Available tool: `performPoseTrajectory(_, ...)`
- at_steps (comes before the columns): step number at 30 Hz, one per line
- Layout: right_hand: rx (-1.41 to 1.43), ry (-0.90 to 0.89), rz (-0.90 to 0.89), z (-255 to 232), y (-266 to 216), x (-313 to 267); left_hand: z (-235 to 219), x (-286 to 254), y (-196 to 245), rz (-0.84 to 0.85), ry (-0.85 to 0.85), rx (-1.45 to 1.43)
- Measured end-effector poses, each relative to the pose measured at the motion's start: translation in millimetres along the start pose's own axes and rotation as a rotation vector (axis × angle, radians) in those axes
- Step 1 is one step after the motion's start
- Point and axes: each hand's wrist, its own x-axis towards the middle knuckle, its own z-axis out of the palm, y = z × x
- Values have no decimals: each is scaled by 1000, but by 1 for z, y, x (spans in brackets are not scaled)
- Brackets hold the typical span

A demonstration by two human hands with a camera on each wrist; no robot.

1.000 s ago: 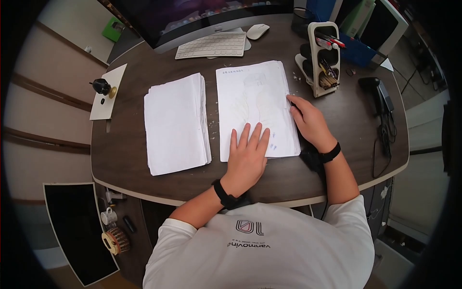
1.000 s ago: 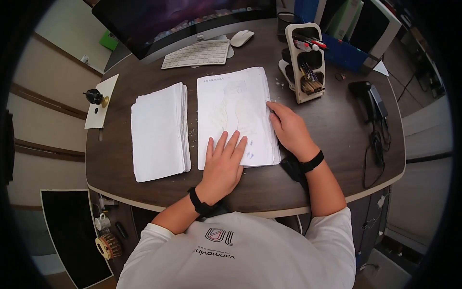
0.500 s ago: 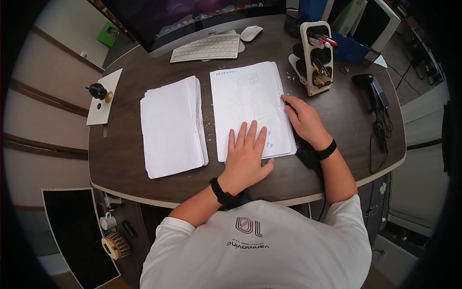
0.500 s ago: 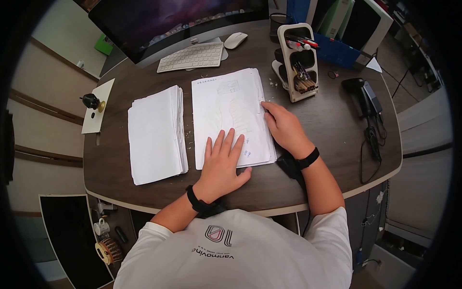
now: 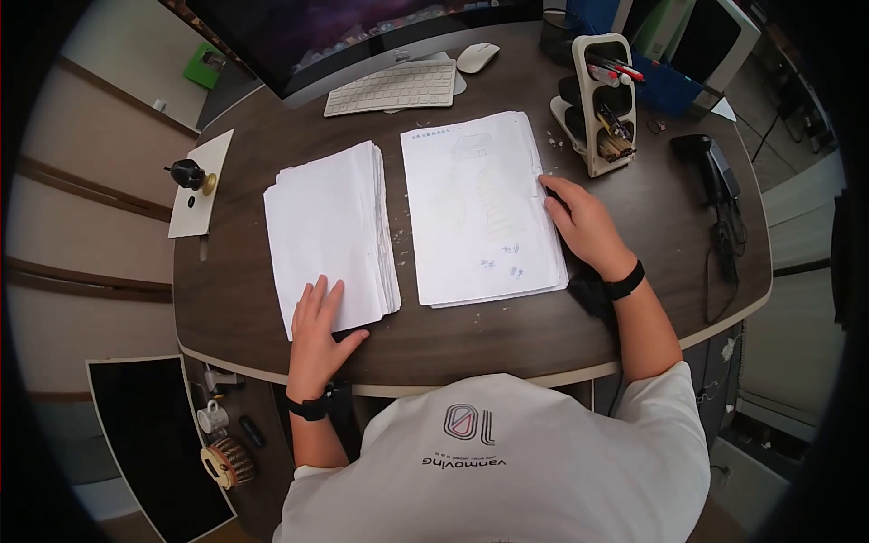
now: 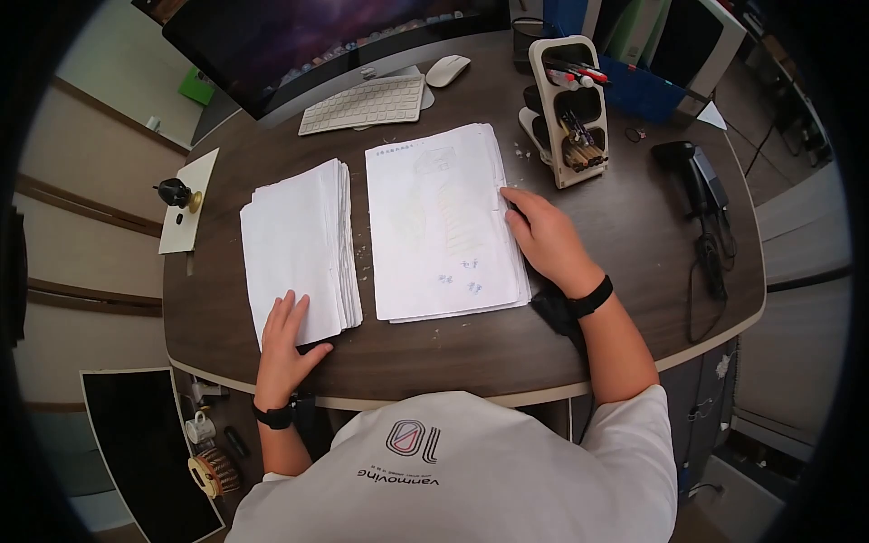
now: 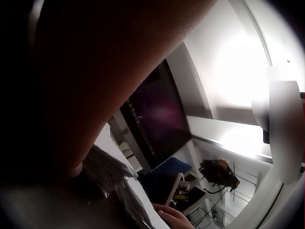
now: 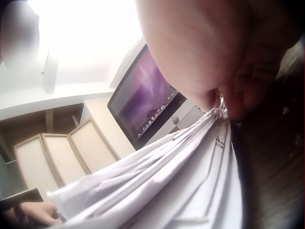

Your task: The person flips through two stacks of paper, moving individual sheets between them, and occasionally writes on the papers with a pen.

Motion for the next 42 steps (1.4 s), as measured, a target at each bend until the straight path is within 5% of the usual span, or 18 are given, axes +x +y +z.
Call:
performPoseTrajectory(12,-7,-3,-5,-2,-1,-1,-31,4,-42,-83,-186,-500)
performPoseTrajectory(18,-4,-3,-5,-2,-2,0,-15,1,-41,-159,4,-438)
performPoseTrajectory(20,-11,-3,-8,-2,-1,0,-1,3,-31,-102,457,-345)
performPoseTrajectory(24,-20,-6,-16,-3,-1,0,-11,18,31,35,651,-245)
performPoseTrajectory(31,-20,-11,-1,-4,-6,-1,6,51,119,445,369,-104)
performPoseTrajectory(37,5,0,-3,-5,-7,0,70,72,158,554,114,-117)
performPoseTrajectory(42,-3,14,-14,-2,-3,-1,88,73,163,577,70,-107)
